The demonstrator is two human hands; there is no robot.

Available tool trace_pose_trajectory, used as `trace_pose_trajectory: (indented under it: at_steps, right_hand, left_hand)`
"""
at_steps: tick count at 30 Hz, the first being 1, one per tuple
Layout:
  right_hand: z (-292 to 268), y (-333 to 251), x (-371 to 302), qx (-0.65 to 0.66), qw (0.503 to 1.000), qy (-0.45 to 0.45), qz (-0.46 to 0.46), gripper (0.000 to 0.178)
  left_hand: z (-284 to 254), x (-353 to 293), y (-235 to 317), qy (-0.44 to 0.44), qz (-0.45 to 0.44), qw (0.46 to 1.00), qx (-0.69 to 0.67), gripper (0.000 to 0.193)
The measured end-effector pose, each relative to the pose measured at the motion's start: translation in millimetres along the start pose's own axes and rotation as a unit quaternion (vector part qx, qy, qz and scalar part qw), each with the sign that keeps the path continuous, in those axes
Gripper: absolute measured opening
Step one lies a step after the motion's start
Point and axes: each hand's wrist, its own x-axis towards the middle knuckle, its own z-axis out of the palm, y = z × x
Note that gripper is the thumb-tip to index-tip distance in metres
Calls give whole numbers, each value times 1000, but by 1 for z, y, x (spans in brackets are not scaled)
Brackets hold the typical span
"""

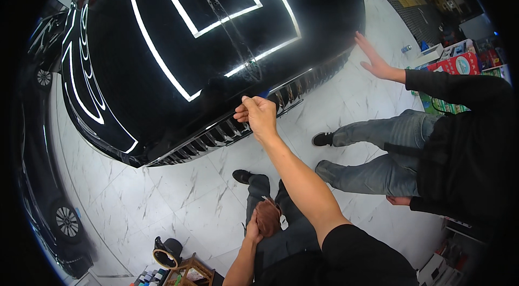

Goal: The person applies a protective film to the car's hood using a yellow squeegee to smooth it and a brown microfiber cloth to wipe the surface. They work methodically across the hood, ensuring the film adheres without bubbles or wrinkles.

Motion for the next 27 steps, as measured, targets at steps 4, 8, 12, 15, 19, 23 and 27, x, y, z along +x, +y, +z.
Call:
trace_pose_trajectory:
  at_steps: [4,8,12,15,19,23,27]
  right_hand:
    - [-1,0,-1,6,1000,0,-5,26]
    - [2,-4,1,-5,1000,10,13,26]
    - [-2,1,0,-4,1000,2,5,28]
    - [0,-4,-4,-9,1000,6,10,30]
    - [-8,-3,-11,-12,1000,13,3,36]
    - [-49,44,-69,-309,944,-84,-75,35]
    - [-77,37,-170,-428,846,-311,-66,66]
  left_hand:
    - [5,1,2,-10,9,1000,-10,65]
    - [23,-15,15,47,-2,999,1,66]
    - [29,-20,19,35,0,999,-14,64]
    - [11,-7,11,26,3,1000,-16,68]
    - [-3,-4,12,57,7,998,32,71]
    - [45,-29,62,87,82,991,60,73]
    - [90,-58,114,42,179,981,64,74]
